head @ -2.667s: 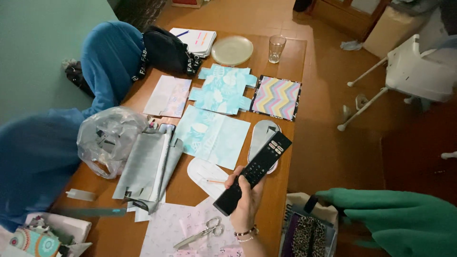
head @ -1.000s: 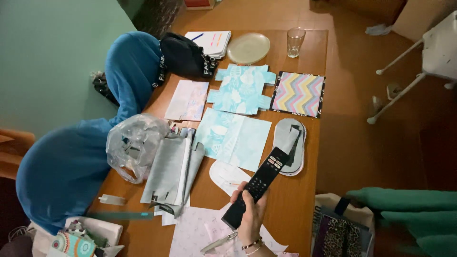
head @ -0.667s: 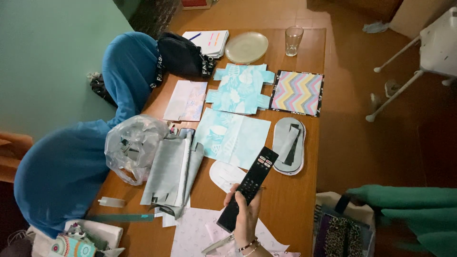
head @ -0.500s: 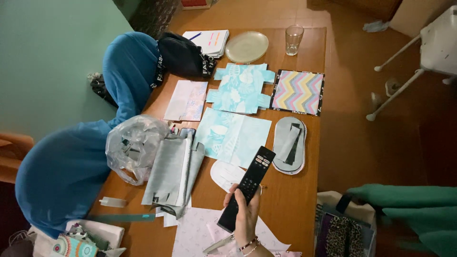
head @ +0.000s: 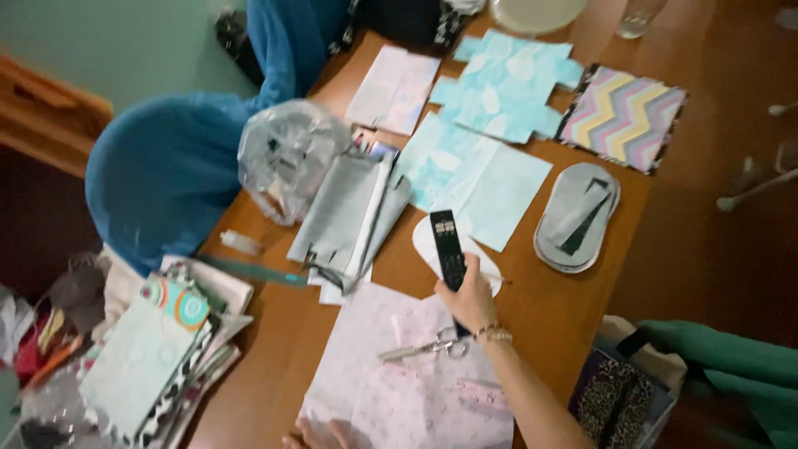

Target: Cutting out pattern pieces from fabric using scissors

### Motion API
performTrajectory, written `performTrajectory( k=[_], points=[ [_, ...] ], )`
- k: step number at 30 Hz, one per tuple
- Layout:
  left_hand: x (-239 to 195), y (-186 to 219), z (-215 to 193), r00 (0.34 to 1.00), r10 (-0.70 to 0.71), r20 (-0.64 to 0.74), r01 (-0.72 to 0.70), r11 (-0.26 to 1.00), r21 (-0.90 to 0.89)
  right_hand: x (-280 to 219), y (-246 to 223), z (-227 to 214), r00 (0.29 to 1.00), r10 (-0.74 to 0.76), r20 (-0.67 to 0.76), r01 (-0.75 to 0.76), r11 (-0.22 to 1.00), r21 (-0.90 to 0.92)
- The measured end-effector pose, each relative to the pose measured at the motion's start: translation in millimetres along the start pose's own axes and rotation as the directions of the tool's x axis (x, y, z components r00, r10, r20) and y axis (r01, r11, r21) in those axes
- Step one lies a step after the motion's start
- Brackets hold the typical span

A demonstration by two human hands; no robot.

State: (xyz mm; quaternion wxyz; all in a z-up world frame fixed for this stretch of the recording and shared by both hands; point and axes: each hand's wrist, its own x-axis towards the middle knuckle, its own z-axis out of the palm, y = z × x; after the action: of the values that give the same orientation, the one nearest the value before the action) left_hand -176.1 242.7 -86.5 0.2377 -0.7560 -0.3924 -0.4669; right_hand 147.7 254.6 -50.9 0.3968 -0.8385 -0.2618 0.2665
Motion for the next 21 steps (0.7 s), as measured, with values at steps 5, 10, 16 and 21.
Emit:
performTrajectory(
  k=[5, 10, 16, 21],
  points=[
    [-90.5, -19.7, -16.0, 0.728, -0.625, 0.283, 0.421, 0.733, 0.534, 36.3, 27.0, 15.4, 0.973, -0.21, -0.099, 0.192, 0.967, -0.169],
    [-88.9, -17.2, -13.1, 0.641, -0.699, 0.318, 0.435, 0.672, 0.599, 74.3, 10.9, 11.4, 0.956, -0.241, -0.168, 0.2, 0.953, -0.226],
    [-78.4, -13.6, -14.0, 0.613, -0.717, 0.331, 0.458, 0.665, 0.59, 127.1, 29.8, 16.7, 0.918, -0.265, -0.297, 0.173, 0.938, -0.301],
    [-106.1, -34.1, -10.1, 0.741, -0.597, 0.307, 0.504, 0.797, 0.333, 135.3, 52.9, 32.1, 0.903, -0.326, -0.279, 0.221, 0.911, -0.348]
  ],
)
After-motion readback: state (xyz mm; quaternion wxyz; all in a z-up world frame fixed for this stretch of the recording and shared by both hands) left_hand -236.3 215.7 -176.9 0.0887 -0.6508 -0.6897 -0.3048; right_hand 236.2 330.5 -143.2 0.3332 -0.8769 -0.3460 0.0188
